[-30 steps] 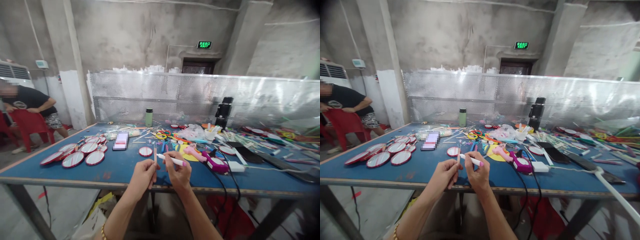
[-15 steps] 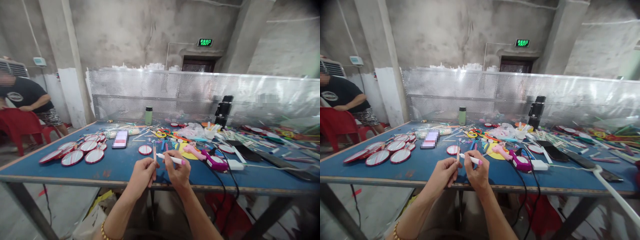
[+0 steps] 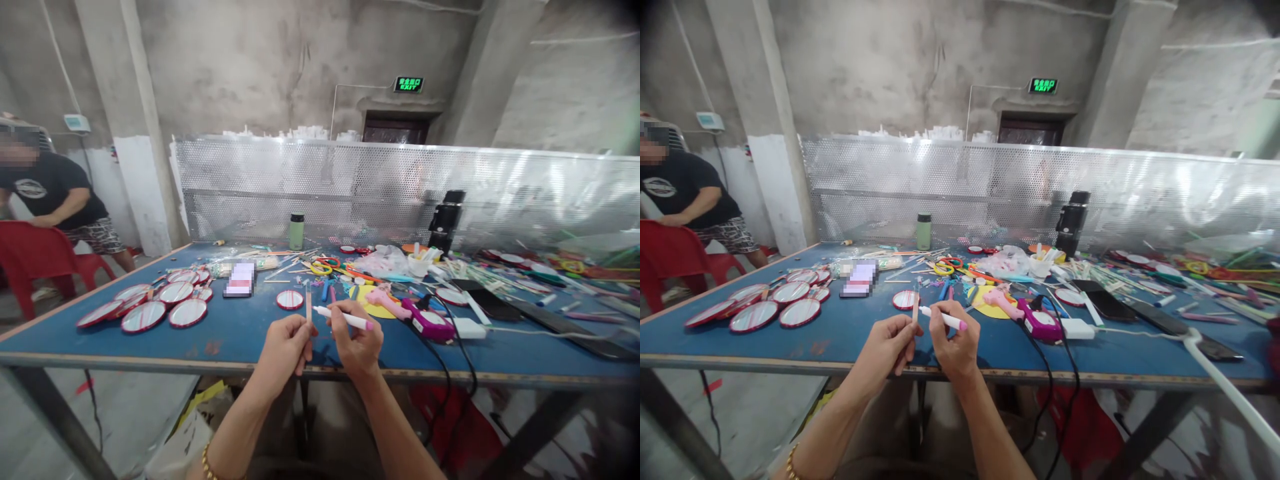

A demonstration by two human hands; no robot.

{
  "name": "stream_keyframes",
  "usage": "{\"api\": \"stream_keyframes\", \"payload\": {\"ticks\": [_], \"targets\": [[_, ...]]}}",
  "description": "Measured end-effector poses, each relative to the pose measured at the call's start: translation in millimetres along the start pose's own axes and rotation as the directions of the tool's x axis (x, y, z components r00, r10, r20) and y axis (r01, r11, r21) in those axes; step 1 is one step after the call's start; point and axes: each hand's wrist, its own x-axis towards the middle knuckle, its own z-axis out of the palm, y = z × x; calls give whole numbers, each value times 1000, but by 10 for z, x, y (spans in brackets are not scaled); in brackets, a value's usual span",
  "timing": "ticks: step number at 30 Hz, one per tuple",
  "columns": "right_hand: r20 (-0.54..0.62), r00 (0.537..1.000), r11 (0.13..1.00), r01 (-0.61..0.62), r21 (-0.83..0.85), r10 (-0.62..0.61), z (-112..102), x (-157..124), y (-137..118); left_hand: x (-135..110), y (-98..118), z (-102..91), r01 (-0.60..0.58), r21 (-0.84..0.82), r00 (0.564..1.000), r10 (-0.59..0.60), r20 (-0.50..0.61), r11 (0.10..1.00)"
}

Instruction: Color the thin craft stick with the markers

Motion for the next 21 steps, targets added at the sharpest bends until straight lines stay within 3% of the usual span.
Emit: {"api": "stream_keyframes", "payload": {"ticks": [21], "targets": [[31, 997, 995, 77, -57, -75, -3, -1, -8, 12, -39, -8, -1, -7, 1000, 1, 0, 1000]]}}
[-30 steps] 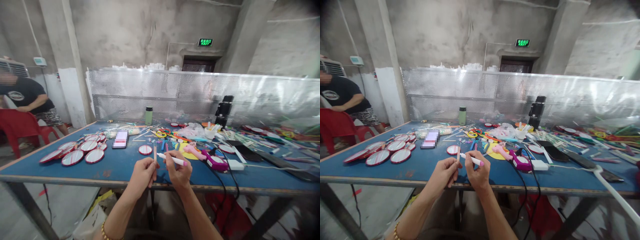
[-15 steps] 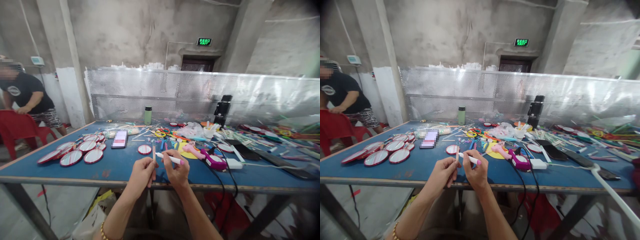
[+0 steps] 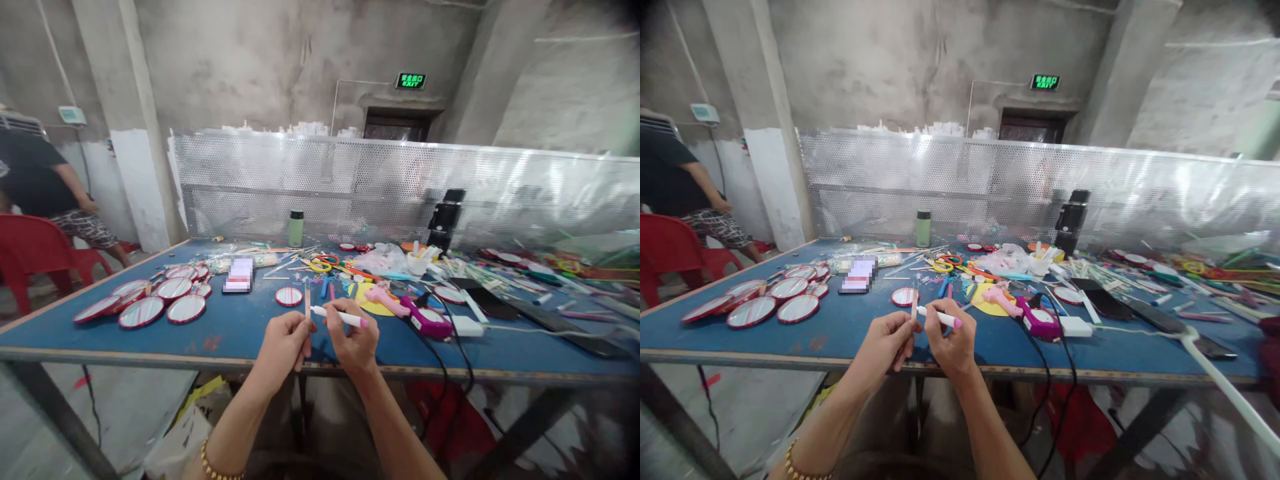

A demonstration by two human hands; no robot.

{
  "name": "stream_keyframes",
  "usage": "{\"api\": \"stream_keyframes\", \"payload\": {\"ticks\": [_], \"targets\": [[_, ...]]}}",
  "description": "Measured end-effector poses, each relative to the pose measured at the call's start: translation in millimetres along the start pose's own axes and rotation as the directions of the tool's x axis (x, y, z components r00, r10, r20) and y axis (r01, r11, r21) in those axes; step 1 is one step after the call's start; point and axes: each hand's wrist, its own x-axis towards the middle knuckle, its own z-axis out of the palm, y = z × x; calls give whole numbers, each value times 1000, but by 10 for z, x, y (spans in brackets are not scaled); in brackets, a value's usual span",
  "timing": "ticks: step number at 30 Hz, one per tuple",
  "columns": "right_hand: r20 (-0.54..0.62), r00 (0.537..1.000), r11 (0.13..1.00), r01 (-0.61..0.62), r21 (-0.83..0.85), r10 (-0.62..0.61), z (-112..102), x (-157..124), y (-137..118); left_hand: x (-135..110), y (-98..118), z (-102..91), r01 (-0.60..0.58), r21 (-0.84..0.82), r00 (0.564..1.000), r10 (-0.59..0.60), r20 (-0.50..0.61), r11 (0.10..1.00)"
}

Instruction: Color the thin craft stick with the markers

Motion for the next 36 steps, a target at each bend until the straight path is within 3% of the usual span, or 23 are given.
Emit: {"api": "stream_keyframes", "payload": {"ticks": [4, 11, 16, 36], "targets": [[-36, 999, 1000, 9, -6, -9, 2, -1, 6, -5, -11, -3, -4, 4, 1000, 4, 0, 1000], [7, 999, 999, 48, 10, -48, 9, 2, 3, -2, 2, 3, -13, 21, 1000, 13, -5, 1000], [-41, 998, 999, 53, 3, -53, -2, -8, 3, -7, 19, 5, -8, 26, 1000, 9, -10, 1000], [-10, 998, 998, 64, 2, -64, 0, -8, 11, -11, 26, 3, -8, 24, 1000, 8, -20, 1000]]}}
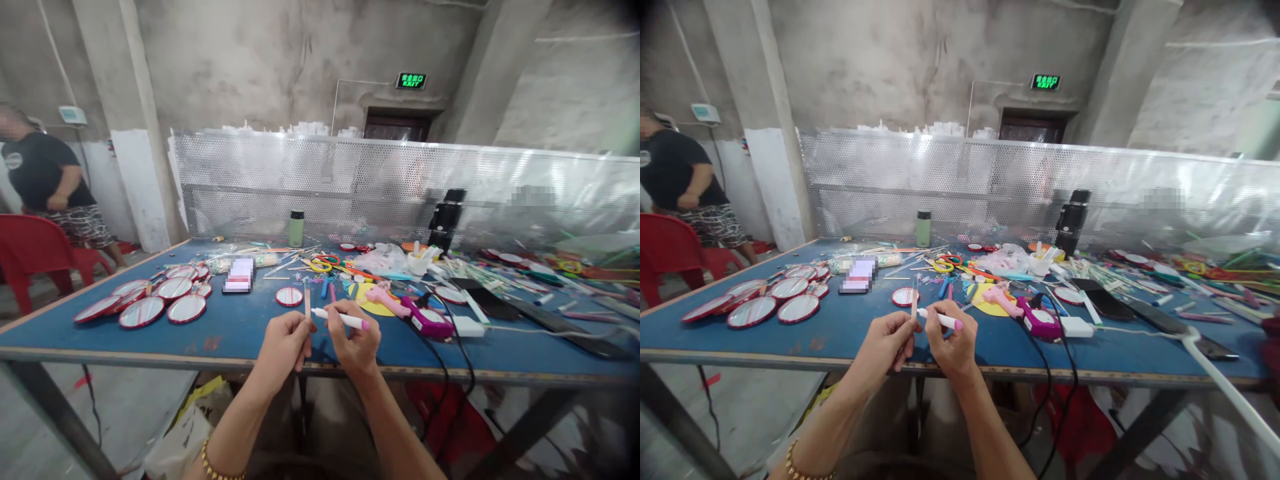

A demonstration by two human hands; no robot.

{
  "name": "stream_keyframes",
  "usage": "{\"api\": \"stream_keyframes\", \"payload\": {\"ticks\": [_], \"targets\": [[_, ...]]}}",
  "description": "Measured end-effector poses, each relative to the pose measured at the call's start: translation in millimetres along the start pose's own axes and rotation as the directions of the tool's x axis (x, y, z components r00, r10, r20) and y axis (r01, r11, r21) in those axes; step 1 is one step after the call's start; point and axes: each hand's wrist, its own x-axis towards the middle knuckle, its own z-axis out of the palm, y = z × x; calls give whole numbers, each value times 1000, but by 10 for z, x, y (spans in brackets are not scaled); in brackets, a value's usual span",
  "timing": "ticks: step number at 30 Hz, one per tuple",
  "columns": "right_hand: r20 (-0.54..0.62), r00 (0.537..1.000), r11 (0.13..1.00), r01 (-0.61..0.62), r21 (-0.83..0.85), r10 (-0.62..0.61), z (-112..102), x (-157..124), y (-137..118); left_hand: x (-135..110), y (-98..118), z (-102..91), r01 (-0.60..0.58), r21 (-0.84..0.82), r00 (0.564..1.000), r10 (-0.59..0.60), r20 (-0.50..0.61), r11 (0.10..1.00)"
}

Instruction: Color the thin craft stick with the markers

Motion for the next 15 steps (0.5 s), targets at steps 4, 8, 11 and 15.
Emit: {"api": "stream_keyframes", "payload": {"ticks": [4, 8, 11, 15], "targets": [[-19, 1000, 1000, 1, -6, -1, -4, -4, -3, 7, -13, 6, 0, 9, 1000, 0, -4, 1000], [7, 1000, 1000, 12, -6, -12, 1, 3, -16, 4, -12, 9, -5, 17, 1000, 5, -8, 1000], [-11, 1000, 1000, 8, -19, -8, 0, 8, -17, -2, 7, 8, -7, 17, 1000, 7, -7, 1000], [-46, 999, 1000, -5, -26, 4, -13, 8, -21, -9, 29, 11, -9, 23, 1000, 9, -8, 1000]]}}
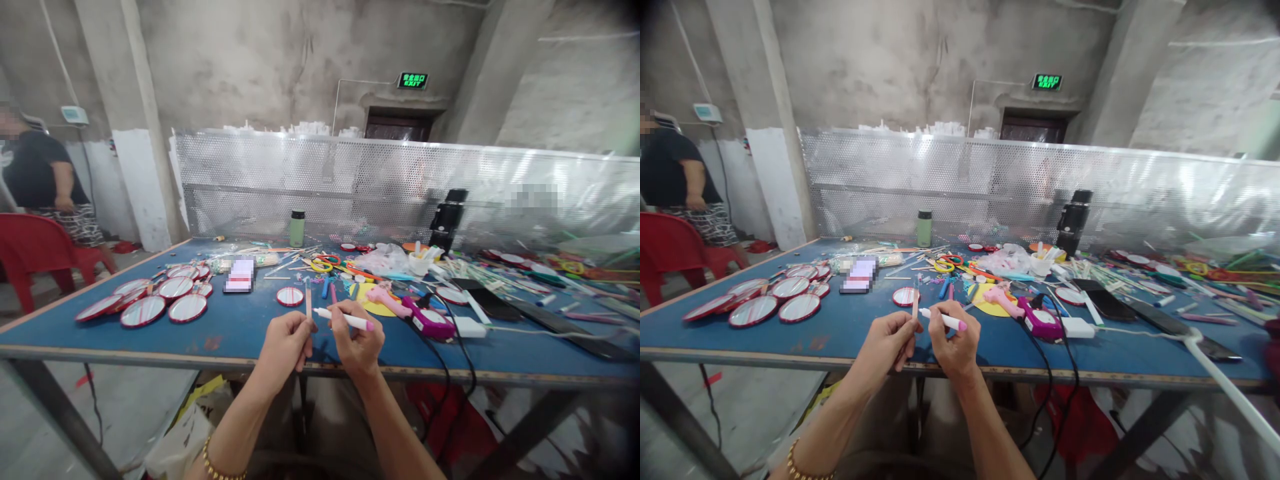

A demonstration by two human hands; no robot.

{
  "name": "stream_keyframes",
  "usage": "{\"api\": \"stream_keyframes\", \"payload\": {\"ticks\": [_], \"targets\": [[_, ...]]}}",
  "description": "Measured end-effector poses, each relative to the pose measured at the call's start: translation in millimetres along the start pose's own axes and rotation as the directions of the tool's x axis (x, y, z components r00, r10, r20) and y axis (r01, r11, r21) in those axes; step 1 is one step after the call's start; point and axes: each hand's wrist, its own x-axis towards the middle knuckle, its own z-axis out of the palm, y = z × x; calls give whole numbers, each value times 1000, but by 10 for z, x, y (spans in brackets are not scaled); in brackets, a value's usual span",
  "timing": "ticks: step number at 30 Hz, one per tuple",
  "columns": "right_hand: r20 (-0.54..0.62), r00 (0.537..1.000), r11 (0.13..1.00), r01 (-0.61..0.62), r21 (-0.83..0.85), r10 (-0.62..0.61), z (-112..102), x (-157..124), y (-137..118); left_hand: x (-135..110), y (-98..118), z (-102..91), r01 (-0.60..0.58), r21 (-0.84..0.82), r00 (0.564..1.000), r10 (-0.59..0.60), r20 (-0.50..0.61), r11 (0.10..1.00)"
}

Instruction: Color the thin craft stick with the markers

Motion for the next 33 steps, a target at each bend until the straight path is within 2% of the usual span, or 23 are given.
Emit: {"api": "stream_keyframes", "payload": {"ticks": [11, 18, 26, 33], "targets": [[86, 996, 999, 30, 44, -34, 23, -7, -14, 9, -32, 11, -12, 25, 1000, 12, 0, 1000], [36, 999, 999, 35, 38, -36, 17, -13, -5, -6, -11, 13, 8, 29, 1000, -8, -11, 1000], [87, 994, 998, 60, 29, -62, 30, -24, 3, -13, 4, 15, -5, 11, 1000, 5, -11, 1000], [4, 998, 998, 67, 4, -67, 13, -5, -18, 1, -19, 13, 21, 7, 1000, -21, -12, 1000]]}}
